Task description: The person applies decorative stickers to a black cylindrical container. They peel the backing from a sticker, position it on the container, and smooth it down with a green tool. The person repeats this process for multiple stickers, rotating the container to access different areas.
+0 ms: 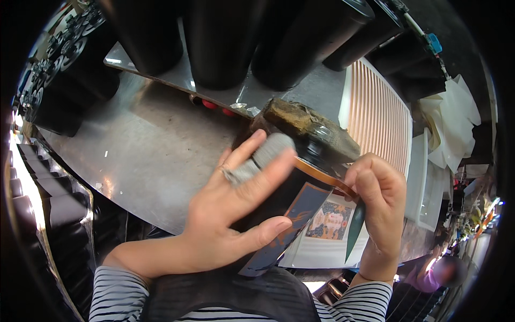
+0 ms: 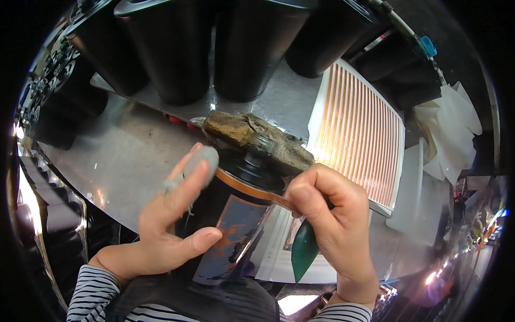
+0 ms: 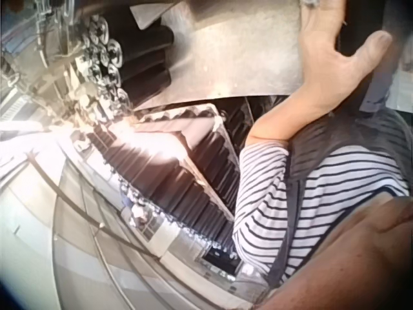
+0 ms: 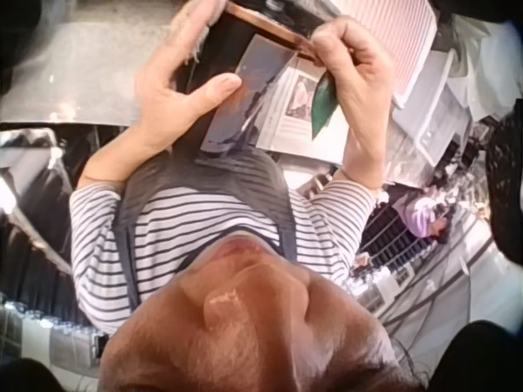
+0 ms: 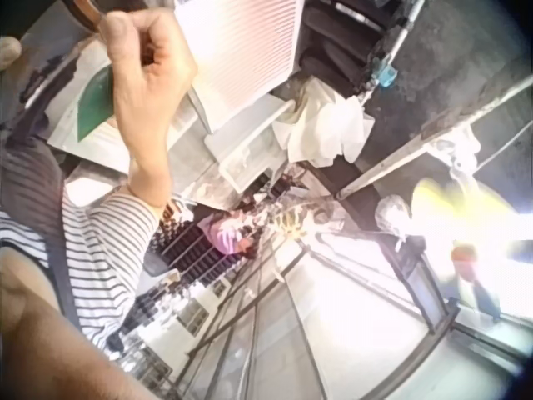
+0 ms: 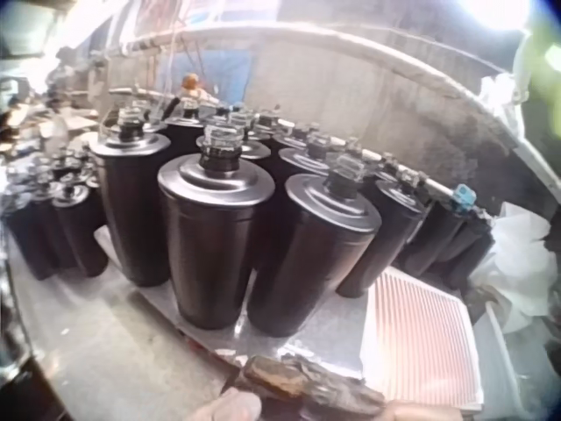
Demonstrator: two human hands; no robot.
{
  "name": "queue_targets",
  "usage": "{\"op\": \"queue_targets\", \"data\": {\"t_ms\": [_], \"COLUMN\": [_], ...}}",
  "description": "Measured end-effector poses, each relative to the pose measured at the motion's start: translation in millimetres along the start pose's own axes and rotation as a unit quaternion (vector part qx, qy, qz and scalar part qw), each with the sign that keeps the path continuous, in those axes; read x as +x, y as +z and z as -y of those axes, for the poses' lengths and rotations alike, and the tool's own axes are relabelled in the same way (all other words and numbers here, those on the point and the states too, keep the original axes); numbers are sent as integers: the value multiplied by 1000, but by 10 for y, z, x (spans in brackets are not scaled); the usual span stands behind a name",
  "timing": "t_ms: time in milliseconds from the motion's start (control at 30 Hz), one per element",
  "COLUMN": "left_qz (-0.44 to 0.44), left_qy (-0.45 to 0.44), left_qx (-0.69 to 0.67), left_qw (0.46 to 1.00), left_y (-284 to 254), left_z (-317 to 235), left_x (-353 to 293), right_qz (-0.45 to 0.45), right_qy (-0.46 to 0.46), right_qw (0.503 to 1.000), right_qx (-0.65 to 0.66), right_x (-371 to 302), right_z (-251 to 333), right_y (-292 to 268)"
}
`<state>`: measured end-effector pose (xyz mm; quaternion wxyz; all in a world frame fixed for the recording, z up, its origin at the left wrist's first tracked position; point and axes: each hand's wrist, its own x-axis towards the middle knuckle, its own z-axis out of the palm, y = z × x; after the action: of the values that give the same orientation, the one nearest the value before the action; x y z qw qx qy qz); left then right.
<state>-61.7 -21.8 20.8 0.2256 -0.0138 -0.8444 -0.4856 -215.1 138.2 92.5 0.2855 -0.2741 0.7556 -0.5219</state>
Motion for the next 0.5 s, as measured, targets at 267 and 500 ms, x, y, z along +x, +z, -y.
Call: {"op": "queue_targets", "data": {"t_ms": [267, 500], "left_qz": [-20, 16], "left_qy": [32, 5], "left_qx": [249, 115], "left_qw": [968, 993], "left_y": [177, 46], "left_z": [-391, -324], "left_x": [193, 76], "right_qz": [17, 13], "right_qy": [-8, 35], "right_qw": [1000, 999], "right_qx": [-20, 8], "right_x": [-40, -64], "right_z": [-111, -113], "right_y": [-92, -90]}}
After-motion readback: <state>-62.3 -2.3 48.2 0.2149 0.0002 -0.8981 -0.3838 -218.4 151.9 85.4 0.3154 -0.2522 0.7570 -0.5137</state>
